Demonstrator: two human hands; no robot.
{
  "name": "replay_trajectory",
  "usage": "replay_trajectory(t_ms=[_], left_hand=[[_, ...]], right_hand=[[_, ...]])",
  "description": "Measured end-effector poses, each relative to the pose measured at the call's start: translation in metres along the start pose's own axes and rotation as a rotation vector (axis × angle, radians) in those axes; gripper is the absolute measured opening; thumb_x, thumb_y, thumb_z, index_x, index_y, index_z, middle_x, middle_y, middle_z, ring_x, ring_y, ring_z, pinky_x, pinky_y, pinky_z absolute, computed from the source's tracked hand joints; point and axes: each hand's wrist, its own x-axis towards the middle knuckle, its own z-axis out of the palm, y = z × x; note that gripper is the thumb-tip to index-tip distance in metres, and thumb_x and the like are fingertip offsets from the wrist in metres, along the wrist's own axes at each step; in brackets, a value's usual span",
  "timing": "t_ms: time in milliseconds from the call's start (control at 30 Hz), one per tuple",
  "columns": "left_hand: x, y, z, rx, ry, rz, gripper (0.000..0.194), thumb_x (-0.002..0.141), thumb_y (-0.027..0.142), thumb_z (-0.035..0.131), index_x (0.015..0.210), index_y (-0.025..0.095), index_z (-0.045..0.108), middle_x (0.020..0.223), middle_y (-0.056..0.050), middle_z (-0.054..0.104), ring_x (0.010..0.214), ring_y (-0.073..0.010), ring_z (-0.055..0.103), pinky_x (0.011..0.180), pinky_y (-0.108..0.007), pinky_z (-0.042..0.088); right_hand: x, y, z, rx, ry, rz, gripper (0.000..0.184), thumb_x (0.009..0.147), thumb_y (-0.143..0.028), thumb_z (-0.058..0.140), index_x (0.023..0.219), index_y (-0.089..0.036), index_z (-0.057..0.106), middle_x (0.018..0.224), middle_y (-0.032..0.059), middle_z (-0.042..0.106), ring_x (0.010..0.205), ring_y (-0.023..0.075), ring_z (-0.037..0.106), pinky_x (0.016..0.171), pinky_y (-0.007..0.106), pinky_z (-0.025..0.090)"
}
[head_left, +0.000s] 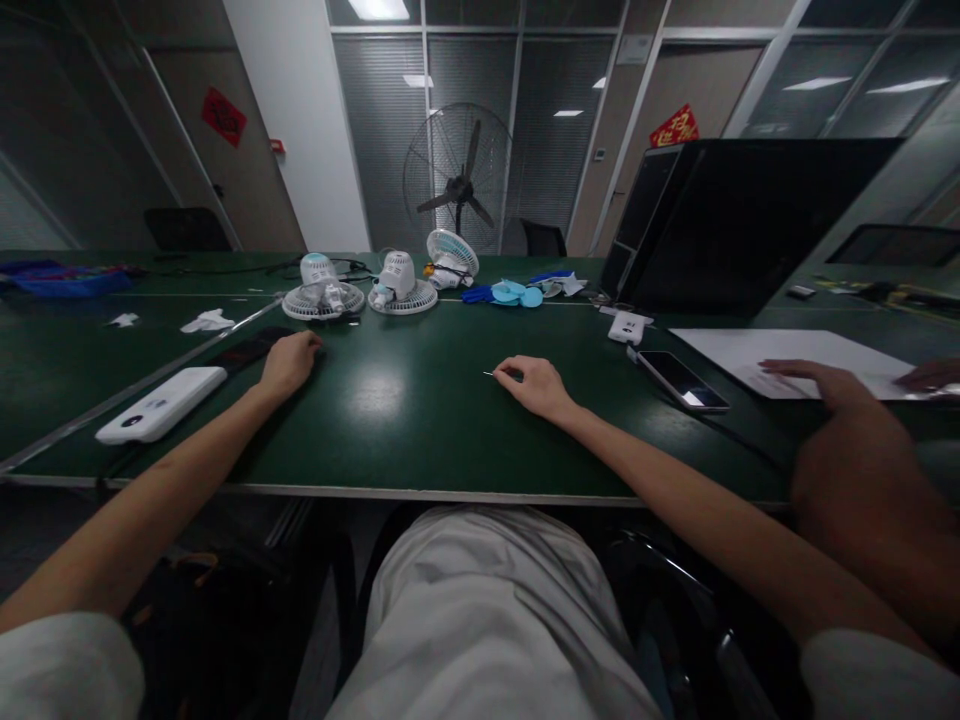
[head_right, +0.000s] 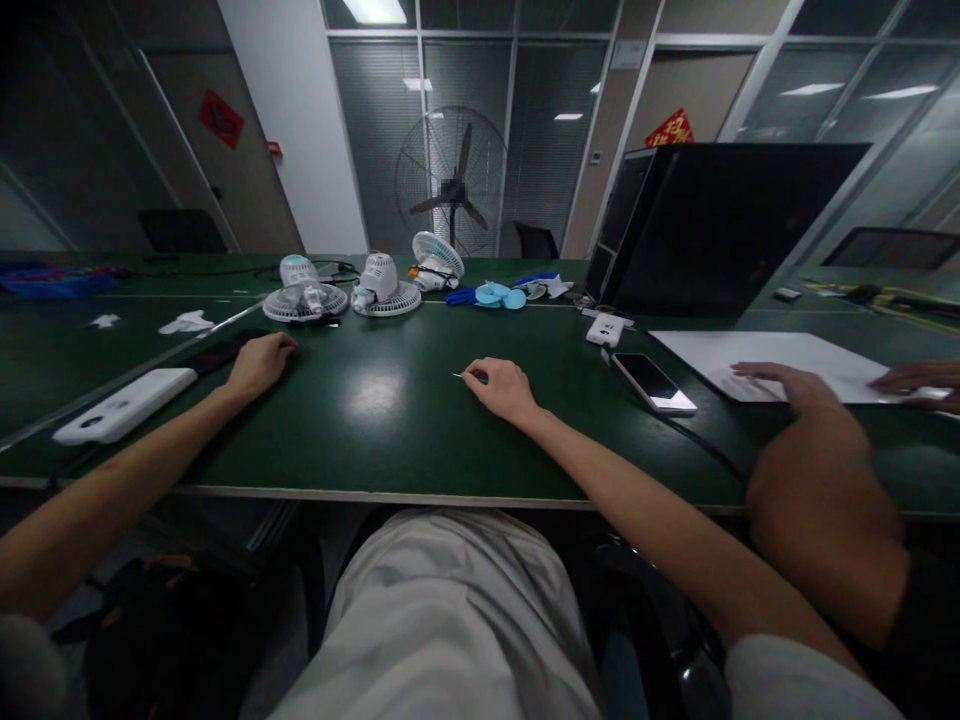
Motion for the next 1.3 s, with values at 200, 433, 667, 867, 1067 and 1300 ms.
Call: replay_trajectory(t_ms=[200,433,667,867,1067,1300], left_hand=[[0.008,-0.012,0.004,-0.004,0.06,0.023,0.034,0.102,0.026,0.049,0.124,0.014,0.073,0.127,-0.013,0.073,0.115,-0.0285,0.066,0.1,-0.034,0.047],[0.009,-0.034,0.0,0.008,0.115,-0.04,0.035,0.106,0.031,0.052,0.129,0.016,0.073,0.125,-0.009,0.074,0.108,-0.0246,0.064,0.096,-0.033,0.046],[0.009,-0.038,0.0,0.029,0.173,-0.076,0.039,0.107,0.033,0.049,0.129,0.019,0.077,0.131,-0.012,0.072,0.11,-0.0282,0.066,0.098,-0.037,0.048],[0.01,-0.035,0.003,-0.037,0.084,-0.131,0.038,0.104,0.037,0.054,0.128,0.021,0.078,0.126,-0.011,0.076,0.106,-0.0283,0.067,0.095,-0.037,0.049],[0.009,-0.035,0.004,-0.071,0.159,-0.123,0.037,0.104,0.037,0.056,0.128,0.02,0.078,0.124,-0.01,0.077,0.105,-0.0263,0.067,0.099,-0.036,0.049],[0.016,-0.046,0.015,-0.119,0.106,-0.082,0.035,0.103,0.029,0.06,0.129,0.015,0.078,0.125,-0.012,0.077,0.108,-0.0256,0.069,0.103,-0.036,0.048]], right_hand=[[-0.002,-0.003,-0.001,-0.004,0.011,0.003,0.023,0.103,-0.04,0.064,0.108,-0.025,0.079,0.107,0.0056,0.078,0.095,0.0237,0.072,0.084,0.038,0.058],[-0.002,-0.002,-0.001,-0.001,-0.004,0.002,0.023,0.103,-0.04,0.063,0.109,-0.025,0.079,0.107,0.0056,0.078,0.096,0.0242,0.072,0.084,0.038,0.058],[-0.001,0.0,0.001,-0.02,0.004,-0.009,0.024,0.103,-0.041,0.062,0.109,-0.024,0.079,0.107,0.0061,0.078,0.097,0.0244,0.072,0.085,0.037,0.057],[-0.001,-0.001,0.0,-0.015,0.002,-0.012,0.025,0.103,-0.041,0.062,0.109,-0.024,0.079,0.106,0.0064,0.078,0.094,0.0243,0.072,0.082,0.037,0.057],[-0.001,0.003,0.001,0.018,-0.009,-0.026,0.026,0.104,-0.041,0.062,0.111,-0.023,0.078,0.107,0.0065,0.078,0.094,0.0234,0.072,0.082,0.037,0.057],[0.001,0.005,0.003,0.003,-0.002,-0.03,0.026,0.103,-0.042,0.062,0.109,-0.023,0.079,0.106,0.0064,0.078,0.093,0.0233,0.072,0.081,0.036,0.056]])
